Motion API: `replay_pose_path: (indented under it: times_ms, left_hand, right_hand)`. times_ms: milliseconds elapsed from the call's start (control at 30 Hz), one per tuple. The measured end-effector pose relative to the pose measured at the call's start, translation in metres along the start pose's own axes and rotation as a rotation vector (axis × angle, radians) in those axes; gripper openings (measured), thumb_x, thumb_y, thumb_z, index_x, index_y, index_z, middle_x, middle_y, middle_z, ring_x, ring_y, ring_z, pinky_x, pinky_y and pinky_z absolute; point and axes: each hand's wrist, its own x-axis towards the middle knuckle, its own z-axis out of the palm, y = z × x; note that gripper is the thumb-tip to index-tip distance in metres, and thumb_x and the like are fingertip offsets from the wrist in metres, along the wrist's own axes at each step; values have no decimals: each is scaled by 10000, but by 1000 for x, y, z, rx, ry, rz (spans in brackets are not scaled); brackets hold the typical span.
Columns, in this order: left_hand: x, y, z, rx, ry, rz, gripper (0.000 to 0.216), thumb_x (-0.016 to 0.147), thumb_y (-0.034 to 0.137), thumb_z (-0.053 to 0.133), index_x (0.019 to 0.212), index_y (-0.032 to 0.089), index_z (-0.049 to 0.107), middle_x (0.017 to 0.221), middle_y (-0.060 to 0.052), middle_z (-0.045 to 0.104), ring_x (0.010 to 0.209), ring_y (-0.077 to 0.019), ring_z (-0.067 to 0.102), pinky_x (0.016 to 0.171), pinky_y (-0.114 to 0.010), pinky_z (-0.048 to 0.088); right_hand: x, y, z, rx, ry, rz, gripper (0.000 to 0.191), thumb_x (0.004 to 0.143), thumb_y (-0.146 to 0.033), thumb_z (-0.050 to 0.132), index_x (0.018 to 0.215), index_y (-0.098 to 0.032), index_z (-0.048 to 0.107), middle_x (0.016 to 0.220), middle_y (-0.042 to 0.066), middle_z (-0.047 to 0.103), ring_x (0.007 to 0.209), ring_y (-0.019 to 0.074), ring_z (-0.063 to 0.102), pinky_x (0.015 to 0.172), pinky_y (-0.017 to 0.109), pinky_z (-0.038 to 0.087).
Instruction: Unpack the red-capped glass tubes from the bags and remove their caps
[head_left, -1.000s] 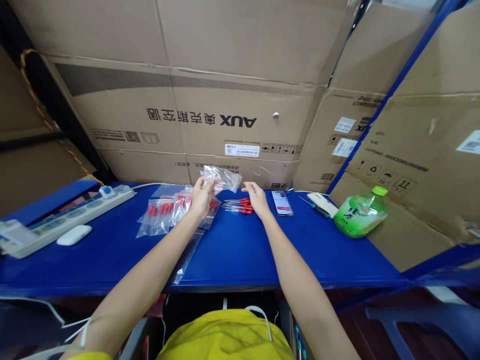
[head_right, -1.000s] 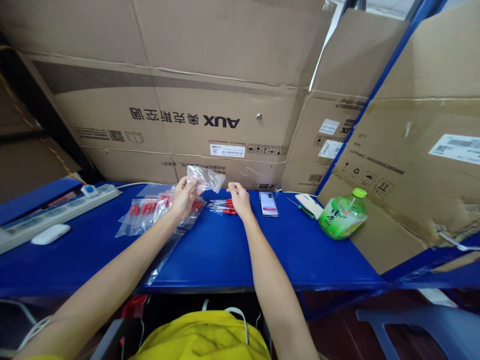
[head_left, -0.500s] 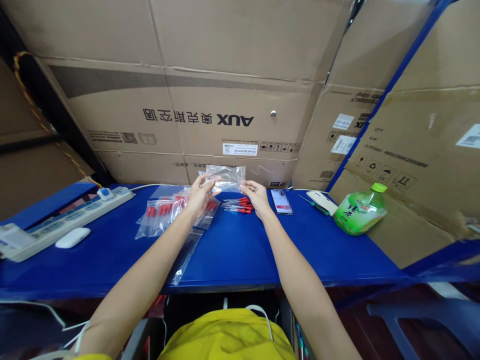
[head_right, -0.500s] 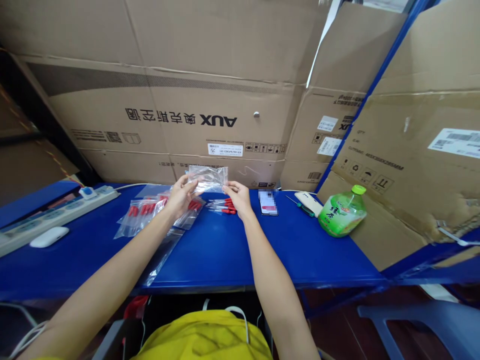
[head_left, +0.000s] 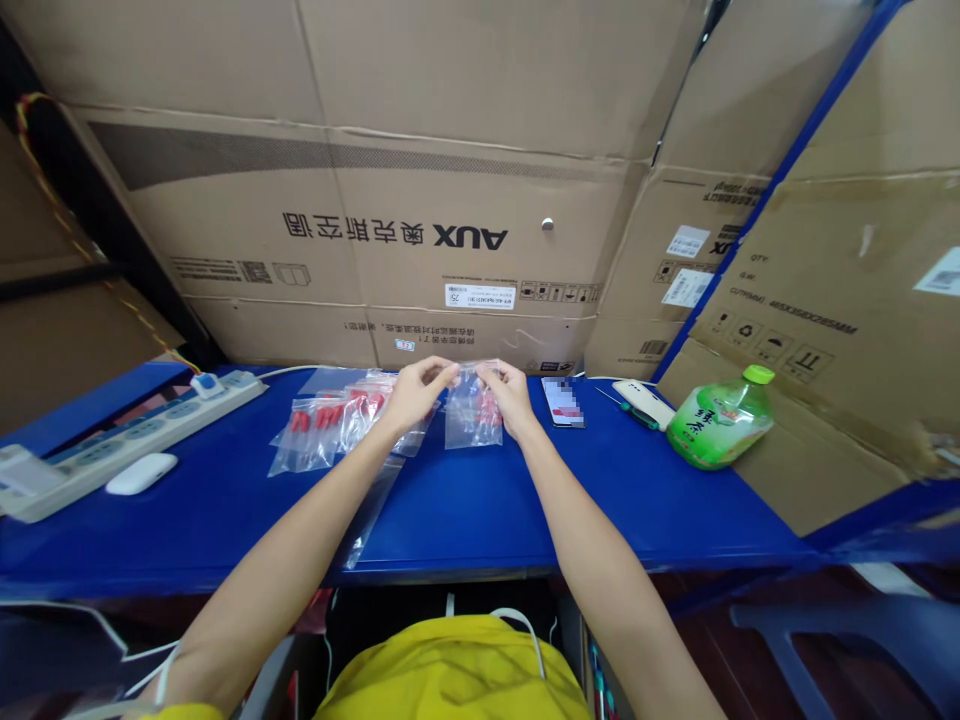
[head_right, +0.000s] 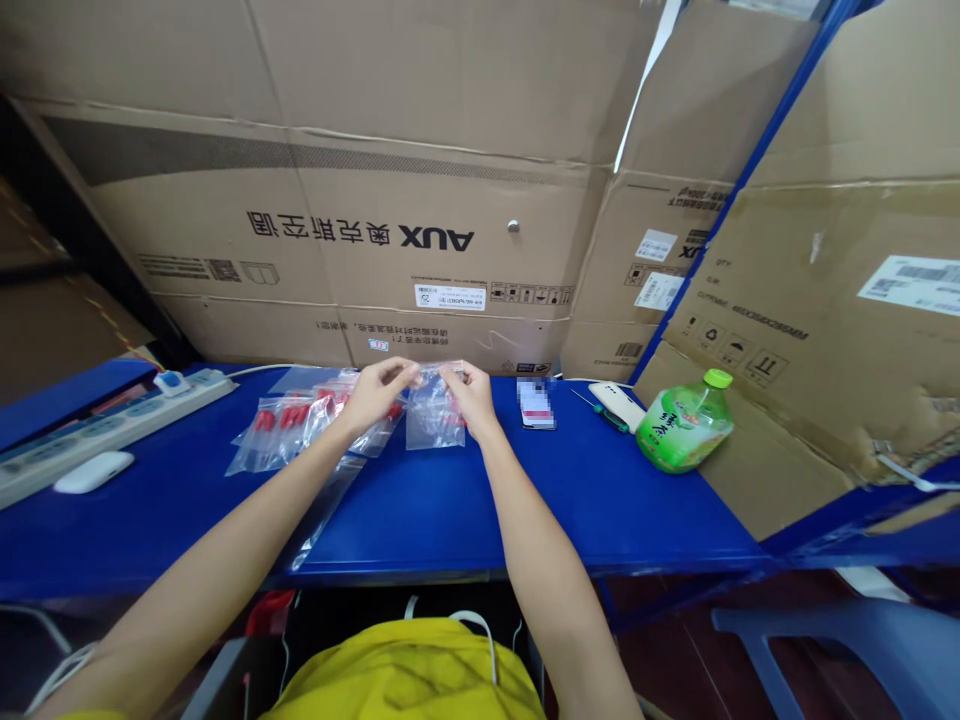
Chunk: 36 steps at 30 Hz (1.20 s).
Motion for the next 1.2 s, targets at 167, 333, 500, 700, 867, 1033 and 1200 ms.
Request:
replay_pose_path:
  times_ms: [167, 333, 500, 700, 867, 1033, 1200]
  left_hand:
    - [1, -7, 4, -13, 19, -24, 345, 865, 485, 747, 716, 174, 730, 679, -36, 700, 629, -157, 590, 612, -265, 428]
    - [4, -6, -4, -76, 129, -89, 384, 864, 512, 743, 690, 171, 710, 592, -16, 633, 518, -127, 476, 527, -265, 337]
    - [4, -10, -10, 21, 81, -40, 342, 856, 487, 750, 691, 191, 706, 592, -15, 653, 493, -132, 486, 520, -265, 339]
    - [-1, -7, -7, 315, -76, 153, 272, 895, 430, 708, 719, 223, 714, 610, -1, 676, 534, -151, 547, 606, -267, 385]
    - [-3, -2, -4, 371, -68, 182, 275, 901, 444, 690, 725, 232, 699, 596, -3, 652, 526, -160, 528, 617, -274, 369]
    - [-2, -7, -4, 439, -76, 195, 287, 956, 438, 615, 787, 229, 713, 619, -7, 667, 529, -161, 519, 585, -270, 323]
    - [0, -7, -8, 419, -39, 205, 315, 980, 434, 582, 786, 217, 700, 635, 0, 667, 554, -158, 527, 596, -273, 332]
  right_hand:
    - [-1, 0, 6, 13, -1, 26, 374, 751, -552, 772, 834, -198, 684, 665, -15, 624, 643, 158, 565, 600, 260, 459]
    - [-1, 4, 6, -1, -84, 58, 335, 748, -517, 775, 807, -202, 677, 649, -25, 615, 606, 144, 552, 597, 258, 454]
    - [-1, 6, 4, -142, -141, -16, 280, 774, -474, 746, 806, -198, 707, 714, -6, 661, 663, 153, 576, 651, 266, 465]
    - [-4, 6, 6, -176, -253, -41, 340, 796, -535, 736, 825, -195, 735, 750, 7, 685, 704, 158, 593, 694, 275, 477]
    - [-5, 7, 7, -133, -284, 16, 365, 792, -562, 751, 816, -198, 728, 660, -19, 595, 596, 130, 499, 563, 250, 411]
    - [-6, 5, 9, -157, -292, 5, 382, 820, -576, 728, 825, -194, 728, 667, -16, 594, 626, 137, 519, 583, 249, 432]
    - [-5, 6, 10, -96, -274, -14, 390, 795, -574, 753, 831, -186, 726, 720, 0, 668, 673, 148, 580, 642, 258, 462]
